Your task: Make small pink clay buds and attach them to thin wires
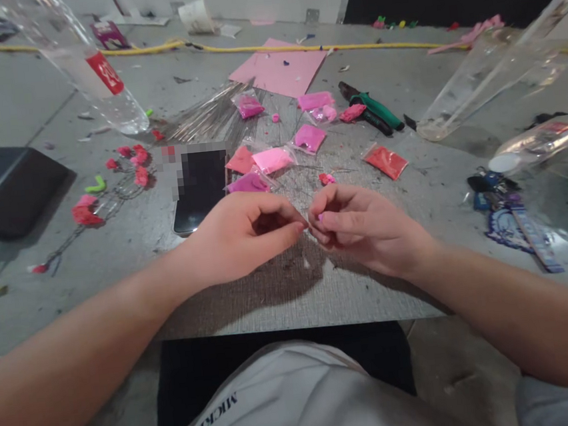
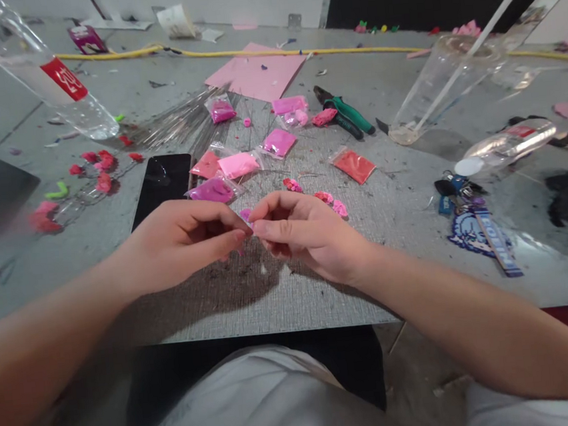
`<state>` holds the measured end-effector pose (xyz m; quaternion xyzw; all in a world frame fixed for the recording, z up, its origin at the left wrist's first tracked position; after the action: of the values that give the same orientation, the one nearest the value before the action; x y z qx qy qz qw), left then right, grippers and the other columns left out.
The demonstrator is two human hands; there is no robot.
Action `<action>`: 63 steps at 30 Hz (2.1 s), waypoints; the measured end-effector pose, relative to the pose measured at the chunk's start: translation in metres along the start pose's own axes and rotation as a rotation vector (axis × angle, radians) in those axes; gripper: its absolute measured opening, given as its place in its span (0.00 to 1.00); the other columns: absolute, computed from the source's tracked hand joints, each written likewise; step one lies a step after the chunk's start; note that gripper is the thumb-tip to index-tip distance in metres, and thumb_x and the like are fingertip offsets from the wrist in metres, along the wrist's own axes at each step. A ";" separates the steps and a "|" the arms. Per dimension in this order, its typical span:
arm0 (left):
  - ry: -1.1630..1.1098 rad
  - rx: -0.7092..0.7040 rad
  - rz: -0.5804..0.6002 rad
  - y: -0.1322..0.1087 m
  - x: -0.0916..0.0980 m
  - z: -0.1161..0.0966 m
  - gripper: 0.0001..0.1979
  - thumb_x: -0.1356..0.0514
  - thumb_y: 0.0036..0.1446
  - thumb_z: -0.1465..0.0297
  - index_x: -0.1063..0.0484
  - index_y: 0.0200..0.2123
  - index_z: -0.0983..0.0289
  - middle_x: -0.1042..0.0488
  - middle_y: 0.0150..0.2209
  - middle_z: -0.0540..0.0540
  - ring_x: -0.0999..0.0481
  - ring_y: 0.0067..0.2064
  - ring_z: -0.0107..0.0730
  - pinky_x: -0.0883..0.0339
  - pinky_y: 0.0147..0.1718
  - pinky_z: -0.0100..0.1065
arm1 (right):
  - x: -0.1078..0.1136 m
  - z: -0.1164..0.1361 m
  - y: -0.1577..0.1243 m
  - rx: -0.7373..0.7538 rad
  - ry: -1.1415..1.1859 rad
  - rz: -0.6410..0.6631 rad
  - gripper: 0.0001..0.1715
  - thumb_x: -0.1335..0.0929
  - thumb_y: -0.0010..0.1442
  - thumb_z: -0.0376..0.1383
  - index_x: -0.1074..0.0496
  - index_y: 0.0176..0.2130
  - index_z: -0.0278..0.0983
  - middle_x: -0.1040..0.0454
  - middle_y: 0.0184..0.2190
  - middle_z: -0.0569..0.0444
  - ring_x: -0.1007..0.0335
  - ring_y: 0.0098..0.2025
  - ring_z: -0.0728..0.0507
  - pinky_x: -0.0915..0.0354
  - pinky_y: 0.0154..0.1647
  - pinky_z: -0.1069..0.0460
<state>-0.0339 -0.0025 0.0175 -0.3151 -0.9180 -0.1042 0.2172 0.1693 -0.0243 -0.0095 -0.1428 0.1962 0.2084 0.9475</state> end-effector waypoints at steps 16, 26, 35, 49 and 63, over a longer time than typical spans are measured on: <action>0.527 -0.330 0.344 0.007 0.014 0.030 0.10 0.37 0.69 0.74 0.14 0.42 0.61 0.19 0.39 0.54 0.21 0.41 0.34 0.31 0.41 0.33 | -0.001 0.005 0.001 0.136 -0.090 -0.040 0.08 0.23 0.61 0.36 0.23 0.36 0.36 0.27 0.24 0.59 0.35 0.26 0.51 0.41 0.28 0.55; 0.312 -0.433 0.136 0.010 0.025 0.018 0.04 0.31 0.65 0.74 0.15 0.39 0.60 0.17 0.38 0.52 0.19 0.39 0.29 0.28 0.40 0.29 | -0.002 0.008 -0.002 0.275 -0.142 -0.080 0.05 0.27 0.66 0.35 0.22 0.36 0.37 0.29 0.24 0.58 0.35 0.27 0.50 0.40 0.28 0.53; -0.178 -0.394 0.015 0.007 0.021 0.009 0.04 0.24 0.58 0.69 0.15 0.35 0.58 0.18 0.34 0.53 0.22 0.32 0.29 0.27 0.34 0.31 | -0.006 0.002 -0.017 0.556 -0.507 0.021 0.09 0.27 0.71 0.41 0.22 0.39 0.40 0.27 0.29 0.58 0.35 0.29 0.50 0.38 0.28 0.53; -0.501 -0.205 0.023 0.006 -0.002 0.008 0.12 0.21 0.53 0.70 0.22 0.28 0.64 0.23 0.30 0.50 0.23 0.31 0.27 0.25 0.31 0.28 | -0.018 0.005 -0.025 0.806 -0.765 0.062 0.05 0.30 0.71 0.34 0.23 0.46 0.43 0.22 0.33 0.54 0.28 0.32 0.46 0.32 0.33 0.48; -0.314 -0.322 -0.135 0.004 -0.001 0.009 0.10 0.22 0.55 0.66 0.18 0.31 0.62 0.19 0.32 0.53 0.22 0.34 0.30 0.26 0.33 0.31 | -0.017 0.004 -0.024 0.768 -0.745 -0.011 0.06 0.29 0.71 0.34 0.21 0.45 0.42 0.18 0.34 0.54 0.24 0.33 0.46 0.27 0.34 0.48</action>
<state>-0.0342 0.0027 0.0095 -0.2960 -0.9310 -0.2133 0.0115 0.1675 -0.0500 0.0054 0.2968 -0.0922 0.1533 0.9380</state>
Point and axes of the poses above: each hand's wrist, its own y-axis towards the middle knuckle, its own x-axis out of the back of the hand, z = x × y, the point moved 2 cm from there along y, towards the middle knuckle
